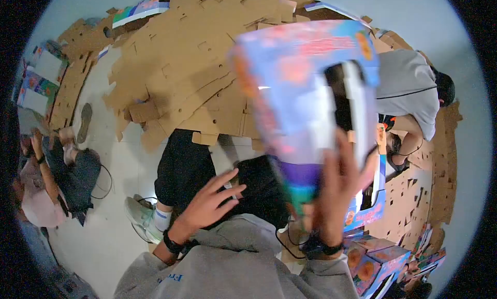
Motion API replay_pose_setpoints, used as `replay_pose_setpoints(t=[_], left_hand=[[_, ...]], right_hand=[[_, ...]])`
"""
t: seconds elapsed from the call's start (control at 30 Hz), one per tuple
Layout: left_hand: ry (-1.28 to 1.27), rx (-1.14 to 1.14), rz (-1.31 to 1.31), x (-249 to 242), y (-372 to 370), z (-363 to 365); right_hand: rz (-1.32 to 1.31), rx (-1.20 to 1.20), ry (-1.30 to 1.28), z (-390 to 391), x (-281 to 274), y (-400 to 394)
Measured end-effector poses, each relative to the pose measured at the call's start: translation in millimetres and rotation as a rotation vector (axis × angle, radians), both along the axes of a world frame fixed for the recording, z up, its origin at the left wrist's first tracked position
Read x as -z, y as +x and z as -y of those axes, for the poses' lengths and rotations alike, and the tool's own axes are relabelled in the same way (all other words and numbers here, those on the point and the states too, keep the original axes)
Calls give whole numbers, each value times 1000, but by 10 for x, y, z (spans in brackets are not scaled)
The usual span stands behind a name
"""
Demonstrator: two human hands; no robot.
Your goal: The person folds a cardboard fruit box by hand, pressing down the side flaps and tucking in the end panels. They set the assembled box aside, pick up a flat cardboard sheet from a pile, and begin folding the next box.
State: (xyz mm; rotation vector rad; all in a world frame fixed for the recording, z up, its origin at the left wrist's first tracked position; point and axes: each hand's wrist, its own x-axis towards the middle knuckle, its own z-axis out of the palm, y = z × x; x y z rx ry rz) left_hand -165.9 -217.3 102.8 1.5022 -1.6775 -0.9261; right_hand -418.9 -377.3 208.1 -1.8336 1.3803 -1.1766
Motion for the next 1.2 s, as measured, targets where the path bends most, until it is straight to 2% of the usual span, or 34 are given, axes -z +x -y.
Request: replay_pose_setpoints(t=[0.07,0.17,0.2,0.3,0.33,0.43,0.47,0.57,0.67,0.73,0.87,0.9,0.93,0.97,1.0,1.03,1.1,1.17,1.2], left_hand=[[-83,-22,210,293,140,-21],[-31,-200,456,647,461,-191],[-58,-219,441,736,528,-234],[-114,-276,418,862,612,-270],[-110,-282,421,851,589,-272],[-115,-309,415,875,550,-272],[-116,-312,415,867,558,-270],[-125,-304,408,891,559,-261],[-133,-308,411,916,586,-264],[-129,-317,417,910,574,-278],[-103,-327,416,854,565,-204],[-92,-328,411,832,584,-172],[-59,-335,378,851,628,-123],[-77,-422,332,918,715,-54],[-96,-508,284,1026,837,24],[-116,-594,234,1137,960,107],[-95,-995,215,1341,1208,298],[78,-1136,383,1497,1655,433],[115,-1133,409,1584,1873,467]], right_hand=[[-13,158,88,73,-374,-412],[28,210,16,156,-337,-971],[50,213,-32,185,-239,-1142],[-142,381,-43,230,102,-1654],[-217,366,-75,254,252,-1875],[-585,410,65,270,443,-2228],[-678,445,202,226,285,-2066],[-648,307,60,288,339,-2211],[-723,281,77,348,302,-2303],[-699,297,257,386,224,-2314],[-949,180,179,326,-77,-2165],[-901,182,193,240,-192,-2021],[-971,156,36,199,-236,-1911],[-1036,132,-122,157,-269,-1788],[-1057,262,-153,91,-311,-1551],[-1043,256,-173,34,-306,-1460],[-1014,248,-214,-66,-281,-1363],[-960,191,-141,-184,-195,-1271],[-932,161,-79,-249,-170,-1183]])
